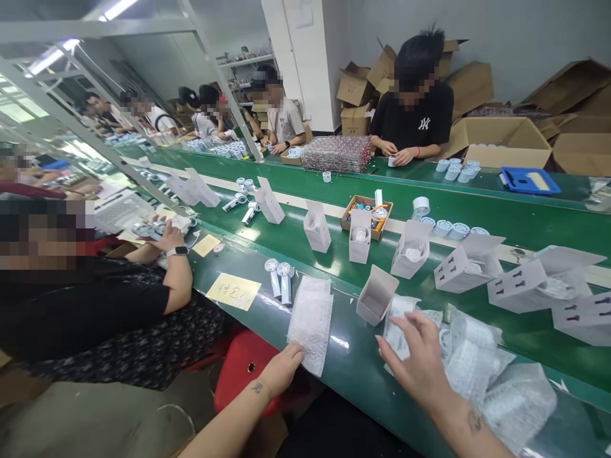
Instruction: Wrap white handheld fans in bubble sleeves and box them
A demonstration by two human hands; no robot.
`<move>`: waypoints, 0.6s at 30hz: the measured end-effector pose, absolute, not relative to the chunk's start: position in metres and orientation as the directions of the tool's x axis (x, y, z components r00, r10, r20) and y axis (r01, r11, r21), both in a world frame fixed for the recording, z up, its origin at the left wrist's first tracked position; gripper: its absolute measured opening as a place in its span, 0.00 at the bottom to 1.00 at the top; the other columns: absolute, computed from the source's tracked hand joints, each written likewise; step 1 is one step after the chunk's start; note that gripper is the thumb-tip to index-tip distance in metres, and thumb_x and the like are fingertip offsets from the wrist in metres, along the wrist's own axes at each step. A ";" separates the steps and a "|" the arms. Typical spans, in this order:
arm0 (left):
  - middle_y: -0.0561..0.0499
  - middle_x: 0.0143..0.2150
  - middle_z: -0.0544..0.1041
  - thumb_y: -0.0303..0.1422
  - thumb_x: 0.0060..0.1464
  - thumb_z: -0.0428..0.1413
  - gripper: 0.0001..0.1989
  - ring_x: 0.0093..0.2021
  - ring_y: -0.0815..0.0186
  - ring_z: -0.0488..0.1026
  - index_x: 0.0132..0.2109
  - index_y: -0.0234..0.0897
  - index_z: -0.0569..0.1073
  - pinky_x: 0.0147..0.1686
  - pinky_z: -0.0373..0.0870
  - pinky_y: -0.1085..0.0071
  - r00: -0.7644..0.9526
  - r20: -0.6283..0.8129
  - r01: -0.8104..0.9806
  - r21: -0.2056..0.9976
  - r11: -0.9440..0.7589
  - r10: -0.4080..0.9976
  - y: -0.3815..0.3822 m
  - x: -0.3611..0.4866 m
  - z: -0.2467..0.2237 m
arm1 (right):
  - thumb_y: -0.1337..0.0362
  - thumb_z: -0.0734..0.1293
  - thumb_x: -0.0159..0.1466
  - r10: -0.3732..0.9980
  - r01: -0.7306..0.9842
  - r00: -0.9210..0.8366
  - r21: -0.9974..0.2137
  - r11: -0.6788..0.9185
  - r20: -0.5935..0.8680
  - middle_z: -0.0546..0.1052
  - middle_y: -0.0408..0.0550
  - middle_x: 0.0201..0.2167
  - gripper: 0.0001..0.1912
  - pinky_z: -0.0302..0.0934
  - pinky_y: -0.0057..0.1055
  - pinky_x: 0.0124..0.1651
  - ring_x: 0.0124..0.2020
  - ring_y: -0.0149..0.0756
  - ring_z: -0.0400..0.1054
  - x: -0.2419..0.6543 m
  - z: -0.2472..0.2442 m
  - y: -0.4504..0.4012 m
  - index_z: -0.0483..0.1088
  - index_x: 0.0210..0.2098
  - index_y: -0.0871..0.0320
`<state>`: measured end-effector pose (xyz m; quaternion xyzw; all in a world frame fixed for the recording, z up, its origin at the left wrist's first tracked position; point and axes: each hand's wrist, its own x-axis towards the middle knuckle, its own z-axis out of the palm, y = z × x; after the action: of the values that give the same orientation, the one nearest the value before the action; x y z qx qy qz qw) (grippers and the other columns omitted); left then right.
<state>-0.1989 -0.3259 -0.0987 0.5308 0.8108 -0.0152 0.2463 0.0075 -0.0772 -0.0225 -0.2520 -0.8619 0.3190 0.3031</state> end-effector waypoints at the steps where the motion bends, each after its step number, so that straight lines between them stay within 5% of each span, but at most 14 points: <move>1: 0.46 0.45 0.76 0.22 0.58 0.44 0.14 0.49 0.63 0.72 0.41 0.38 0.73 0.51 0.67 0.69 -0.347 -0.391 0.844 0.267 0.466 0.853 -0.322 -0.202 -0.095 | 0.57 0.66 0.61 0.627 0.204 -0.726 -0.783 0.588 0.282 0.66 0.54 0.42 0.11 0.66 0.49 0.47 0.45 0.48 0.66 0.011 -0.022 -0.089 0.69 0.42 0.53; 4: 0.47 0.39 0.77 0.27 0.61 0.45 0.12 0.43 0.64 0.73 0.37 0.37 0.73 0.46 0.69 0.69 -0.493 -0.257 0.737 0.384 0.556 0.831 -0.297 -0.198 -0.077 | 0.55 0.65 0.62 0.426 0.303 -0.866 -0.952 0.035 -0.260 0.70 0.47 0.34 0.12 0.70 0.38 0.34 0.32 0.37 0.69 0.007 -0.033 -0.131 0.66 0.43 0.52; 6: 0.48 0.37 0.77 0.30 0.59 0.49 0.08 0.42 0.65 0.73 0.36 0.37 0.73 0.45 0.69 0.70 -0.552 -0.205 0.668 0.472 0.576 0.808 -0.278 -0.190 -0.063 | 0.53 0.69 0.58 0.302 0.418 -0.797 -0.839 -0.350 -0.523 0.72 0.48 0.41 0.25 0.71 0.36 0.32 0.34 0.37 0.71 -0.011 -0.051 -0.155 0.60 0.51 0.51; 8: 0.50 0.35 0.77 0.31 0.56 0.53 0.05 0.39 0.66 0.73 0.34 0.36 0.73 0.41 0.69 0.72 -0.488 -0.266 0.635 0.546 0.547 0.831 -0.263 -0.187 -0.050 | 0.53 0.73 0.53 0.314 0.348 -0.721 -0.715 -0.607 -0.618 0.72 0.51 0.47 0.32 0.72 0.37 0.36 0.40 0.39 0.73 -0.035 -0.070 -0.171 0.59 0.53 0.52; 11: 0.53 0.34 0.78 0.33 0.52 0.58 0.04 0.36 0.67 0.74 0.35 0.37 0.75 0.38 0.68 0.74 -0.432 -0.429 0.580 0.542 0.609 0.793 -0.252 -0.211 -0.039 | 0.56 0.74 0.52 0.343 0.205 -0.607 -0.558 -0.804 -0.717 0.77 0.49 0.36 0.23 0.72 0.35 0.40 0.37 0.38 0.74 -0.072 -0.091 -0.177 0.66 0.43 0.59; 13: 0.49 0.39 0.79 0.35 0.57 0.53 0.09 0.41 0.64 0.75 0.41 0.36 0.75 0.42 0.68 0.72 -0.587 -0.449 0.514 0.436 0.739 0.674 -0.249 -0.246 -0.039 | 0.61 0.74 0.53 0.326 0.184 -0.516 -0.475 -0.861 -0.792 0.77 0.46 0.29 0.17 0.71 0.32 0.42 0.34 0.36 0.75 -0.091 -0.099 -0.176 0.67 0.37 0.60; 16: 0.34 0.47 0.75 0.39 0.63 0.44 0.19 0.49 0.52 0.72 0.48 0.27 0.71 0.46 0.65 0.61 -0.783 -0.384 0.407 0.278 0.870 0.489 -0.246 -0.306 -0.048 | 0.64 0.73 0.56 0.290 0.182 -0.450 -0.404 -0.896 -0.845 0.78 0.48 0.30 0.13 0.71 0.29 0.45 0.37 0.35 0.76 -0.108 -0.101 -0.179 0.66 0.36 0.61; 18: 0.30 0.45 0.75 0.41 0.59 0.49 0.20 0.48 0.48 0.72 0.46 0.25 0.71 0.44 0.65 0.59 -0.808 -0.388 0.388 0.217 0.896 0.444 -0.244 -0.337 -0.058 | 0.61 0.73 0.57 0.193 0.249 -0.429 -0.320 -0.914 -0.883 0.78 0.52 0.31 0.14 0.71 0.29 0.43 0.37 0.36 0.76 -0.110 -0.098 -0.185 0.67 0.35 0.63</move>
<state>-0.3366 -0.2435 -0.0576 0.2191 0.9487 0.0636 0.2190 -0.1097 -0.1847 -0.0985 -0.5342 -0.2068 0.8195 -0.0173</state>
